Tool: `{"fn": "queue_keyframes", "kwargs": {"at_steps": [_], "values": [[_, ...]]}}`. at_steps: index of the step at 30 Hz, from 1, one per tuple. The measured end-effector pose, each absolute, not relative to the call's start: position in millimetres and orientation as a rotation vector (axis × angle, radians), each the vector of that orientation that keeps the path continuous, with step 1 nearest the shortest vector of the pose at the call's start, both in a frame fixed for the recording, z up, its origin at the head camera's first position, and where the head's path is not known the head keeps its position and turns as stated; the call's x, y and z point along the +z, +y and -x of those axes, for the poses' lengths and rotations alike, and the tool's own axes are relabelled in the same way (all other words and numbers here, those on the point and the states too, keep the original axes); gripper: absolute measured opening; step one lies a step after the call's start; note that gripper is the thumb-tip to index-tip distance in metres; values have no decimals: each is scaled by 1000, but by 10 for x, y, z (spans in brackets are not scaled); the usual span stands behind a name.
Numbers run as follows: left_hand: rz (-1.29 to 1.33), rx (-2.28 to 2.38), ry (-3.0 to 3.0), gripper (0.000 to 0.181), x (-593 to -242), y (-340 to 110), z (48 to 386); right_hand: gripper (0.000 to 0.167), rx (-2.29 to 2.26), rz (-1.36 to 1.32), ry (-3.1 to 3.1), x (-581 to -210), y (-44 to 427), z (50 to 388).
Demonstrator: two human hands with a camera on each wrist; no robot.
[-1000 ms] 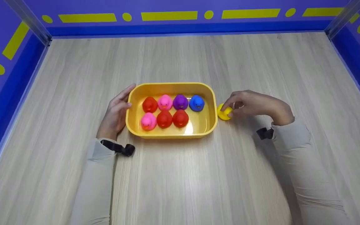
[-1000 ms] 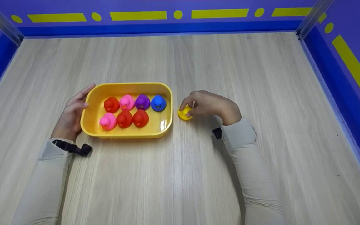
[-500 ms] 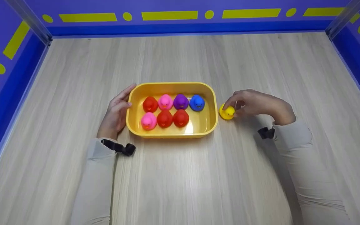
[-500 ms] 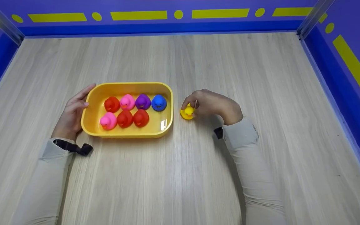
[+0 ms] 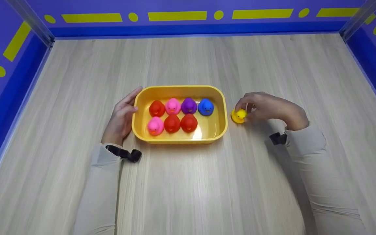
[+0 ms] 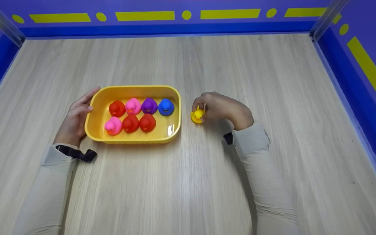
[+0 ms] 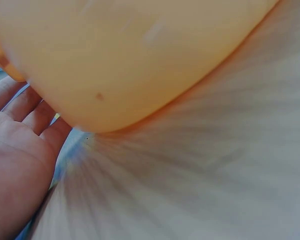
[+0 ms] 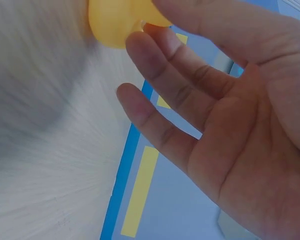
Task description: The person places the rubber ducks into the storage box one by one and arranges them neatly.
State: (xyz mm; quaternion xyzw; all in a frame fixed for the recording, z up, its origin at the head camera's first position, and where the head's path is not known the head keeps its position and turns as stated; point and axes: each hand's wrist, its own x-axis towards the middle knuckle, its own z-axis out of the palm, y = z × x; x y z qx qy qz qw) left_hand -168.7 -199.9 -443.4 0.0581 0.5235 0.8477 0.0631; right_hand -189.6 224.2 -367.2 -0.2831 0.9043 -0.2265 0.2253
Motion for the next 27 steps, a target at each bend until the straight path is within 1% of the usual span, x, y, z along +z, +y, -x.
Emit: {"fn": "queue_keyframes", "kwargs": {"at_steps": [13,21,27], "values": [[-158,2541,1559,65,-4414,-1996,1685,25,-657,803,2537,-3650,2261,1898],[-162,2543,1555,65,-4414,-1992,1689,26,-675,771,2537,-3607,2257,1902],[-169,2537,1554,65,-4410,-1994,1685,30,-682,821,2530,-3578,2258,1910]]}}
